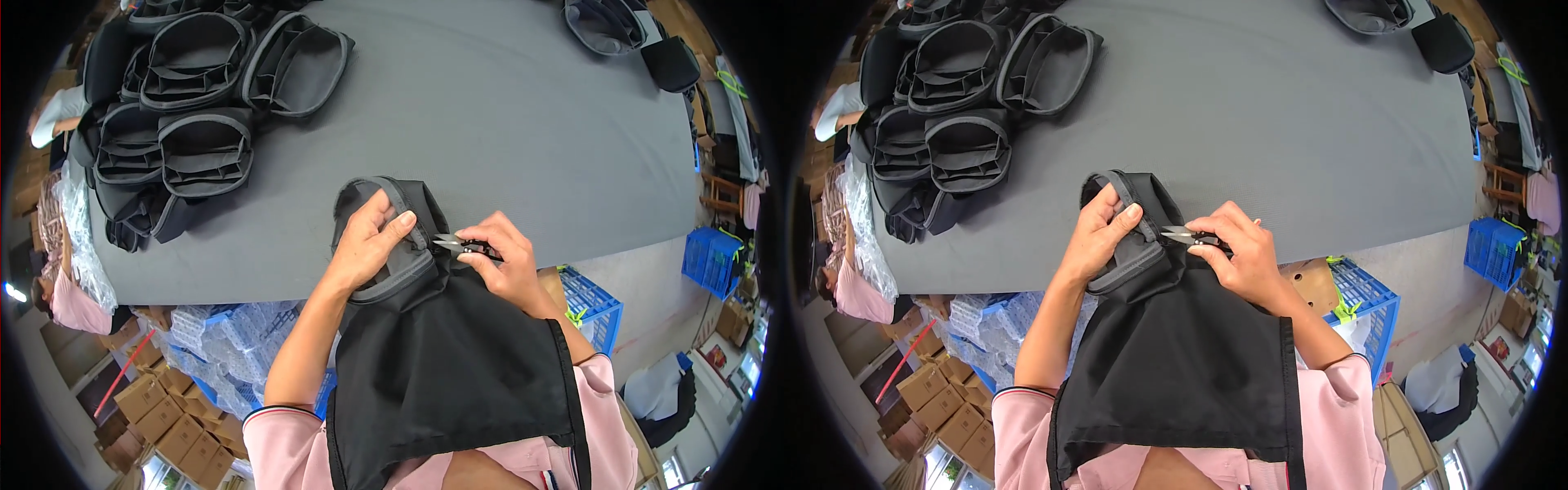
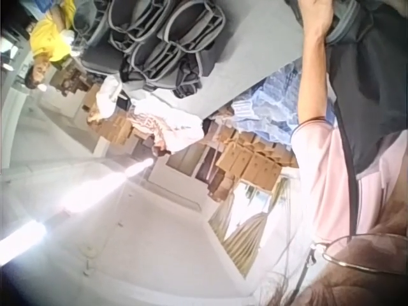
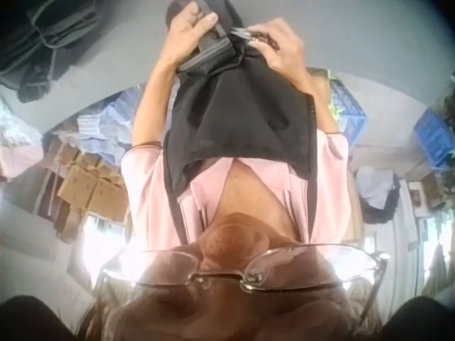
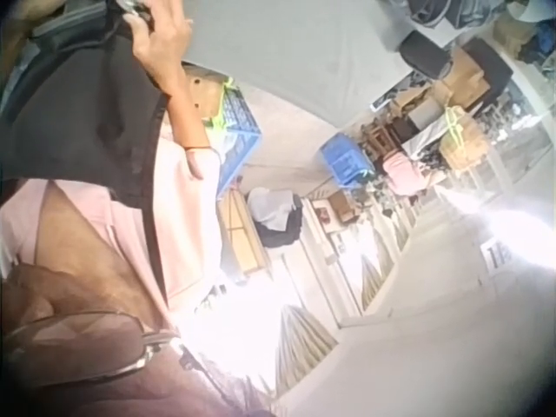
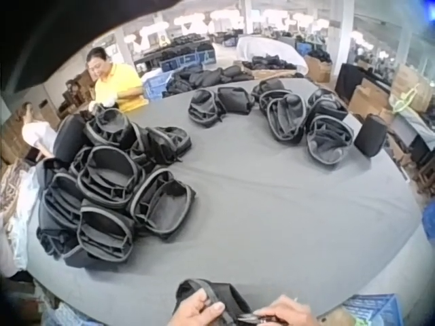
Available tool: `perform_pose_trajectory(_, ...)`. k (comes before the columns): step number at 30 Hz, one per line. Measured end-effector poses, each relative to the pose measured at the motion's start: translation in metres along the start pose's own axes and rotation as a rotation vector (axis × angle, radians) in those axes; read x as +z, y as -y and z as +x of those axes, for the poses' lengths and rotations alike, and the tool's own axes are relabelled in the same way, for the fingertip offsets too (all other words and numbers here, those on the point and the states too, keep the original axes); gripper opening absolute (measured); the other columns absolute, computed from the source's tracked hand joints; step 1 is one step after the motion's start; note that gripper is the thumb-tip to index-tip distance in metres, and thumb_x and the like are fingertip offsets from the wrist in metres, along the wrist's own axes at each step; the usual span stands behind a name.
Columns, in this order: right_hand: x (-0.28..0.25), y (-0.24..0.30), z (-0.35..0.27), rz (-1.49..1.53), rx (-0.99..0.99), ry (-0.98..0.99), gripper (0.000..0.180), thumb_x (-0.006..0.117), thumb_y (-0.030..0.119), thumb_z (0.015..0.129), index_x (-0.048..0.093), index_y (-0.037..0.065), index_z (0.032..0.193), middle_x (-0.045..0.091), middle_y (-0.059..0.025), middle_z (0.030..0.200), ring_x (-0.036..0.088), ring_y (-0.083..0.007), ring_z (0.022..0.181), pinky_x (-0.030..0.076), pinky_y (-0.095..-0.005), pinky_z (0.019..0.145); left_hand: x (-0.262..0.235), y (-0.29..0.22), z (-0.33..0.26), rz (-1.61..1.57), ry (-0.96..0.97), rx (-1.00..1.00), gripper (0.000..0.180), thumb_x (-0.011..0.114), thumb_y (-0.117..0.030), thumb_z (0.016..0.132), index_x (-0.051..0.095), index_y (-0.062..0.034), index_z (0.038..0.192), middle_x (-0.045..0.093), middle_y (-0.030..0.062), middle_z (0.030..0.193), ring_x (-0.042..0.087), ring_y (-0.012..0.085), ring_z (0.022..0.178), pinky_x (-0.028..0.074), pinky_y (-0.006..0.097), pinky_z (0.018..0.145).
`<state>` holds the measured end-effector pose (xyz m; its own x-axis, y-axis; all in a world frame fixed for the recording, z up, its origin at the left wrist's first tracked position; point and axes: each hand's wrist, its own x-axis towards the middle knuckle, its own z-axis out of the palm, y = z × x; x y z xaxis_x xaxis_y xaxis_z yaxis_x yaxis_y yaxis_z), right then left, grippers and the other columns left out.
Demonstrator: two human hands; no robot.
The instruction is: Trimming threads and excess material from black fabric components using snips.
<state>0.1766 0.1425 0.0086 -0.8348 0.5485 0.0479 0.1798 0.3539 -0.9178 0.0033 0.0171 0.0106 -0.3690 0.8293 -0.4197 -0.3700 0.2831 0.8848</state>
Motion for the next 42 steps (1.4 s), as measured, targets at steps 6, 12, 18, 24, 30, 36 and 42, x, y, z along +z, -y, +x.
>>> perform_pose_trajectory(6, 0.006, -0.003, 0.002, -0.017, -0.078, 0.037, 0.026, 0.072, 0.006, 0.068, 0.064, 0.007, 0.092, 0.056, -0.0035, 0.076, 0.052, -0.0155, 0.057, 0.041, -0.0262, 0.053, 0.000, 0.005, 0.000, -0.007, 0.007, 0.039, 0.029, 0.056, -0.018, 0.090, 0.050, 0.0019, 0.110, 0.057, 0.0049, 0.104, 0.051, 0.0108, 0.097, 0.042, 0.027, 0.085)
perform_pose_trajectory(12, 0.011, 0.000, -0.002, 0.028, -0.057, 0.009, 0.026, 0.072, 0.005, 0.067, 0.064, 0.006, 0.092, 0.056, -0.0040, 0.075, 0.054, -0.0166, 0.058, 0.043, -0.0274, 0.052, 0.000, 0.007, -0.003, 0.005, 0.003, 0.028, 0.028, 0.056, -0.017, 0.090, 0.050, 0.0024, 0.109, 0.057, 0.0049, 0.104, 0.051, 0.0106, 0.098, 0.042, 0.027, 0.086)
perform_pose_trajectory(18, 0.016, -0.003, -0.001, -0.083, -0.176, -0.047, 0.024, 0.071, 0.004, 0.067, 0.064, 0.006, 0.089, 0.057, -0.0053, 0.073, 0.054, -0.0175, 0.057, 0.043, -0.0275, 0.051, 0.003, 0.006, -0.002, -0.029, -0.003, 0.041, 0.028, 0.056, -0.016, 0.090, 0.050, 0.0025, 0.109, 0.057, 0.0052, 0.104, 0.051, 0.0109, 0.098, 0.041, 0.027, 0.086)
perform_pose_trajectory(24, 0.011, 0.010, 0.004, -0.097, -0.189, -0.124, 0.022, 0.072, 0.003, 0.066, 0.065, 0.006, 0.087, 0.056, -0.0056, 0.072, 0.054, -0.0189, 0.057, 0.042, -0.0279, 0.051, 0.000, -0.002, 0.000, -0.044, -0.009, 0.052, 0.028, 0.057, -0.019, 0.089, 0.050, 0.0007, 0.109, 0.057, 0.0037, 0.102, 0.051, 0.0103, 0.096, 0.042, 0.026, 0.084)
perform_pose_trajectory(30, -0.006, 0.037, 0.010, 0.077, -0.160, -0.115, 0.021, 0.068, -0.006, 0.064, 0.064, 0.000, 0.084, 0.055, -0.0077, 0.070, 0.048, -0.0200, 0.061, 0.042, -0.0305, 0.059, 0.001, -0.026, -0.015, -0.232, 0.118, 0.084, 0.031, 0.057, -0.021, 0.090, 0.051, -0.0010, 0.112, 0.058, 0.0009, 0.103, 0.053, 0.0083, 0.093, 0.043, 0.025, 0.083)
perform_pose_trajectory(36, 0.007, 0.012, 0.019, 0.465, 0.424, -0.119, 0.021, 0.061, -0.006, 0.071, 0.057, -0.001, 0.092, 0.047, -0.0009, 0.078, 0.045, -0.0063, 0.065, 0.039, -0.0206, 0.058, -0.009, 0.008, -0.007, -0.598, -0.090, -0.149, 0.018, 0.056, -0.024, 0.090, 0.054, -0.0083, 0.100, 0.057, -0.0024, 0.095, 0.052, 0.0059, 0.088, 0.041, 0.022, 0.081)
perform_pose_trajectory(42, -0.011, 0.014, 0.026, 0.322, 0.258, -0.181, 0.012, 0.057, -0.002, 0.080, 0.058, 0.002, 0.091, 0.040, 0.0032, 0.070, 0.032, -0.0031, 0.058, 0.030, -0.0184, 0.051, -0.066, -0.158, -0.040, 0.362, -0.645, 0.563, 0.018, 0.061, -0.015, 0.086, 0.049, -0.0069, 0.075, 0.041, -0.0052, 0.067, 0.039, 0.0029, 0.064, 0.034, 0.020, 0.055)
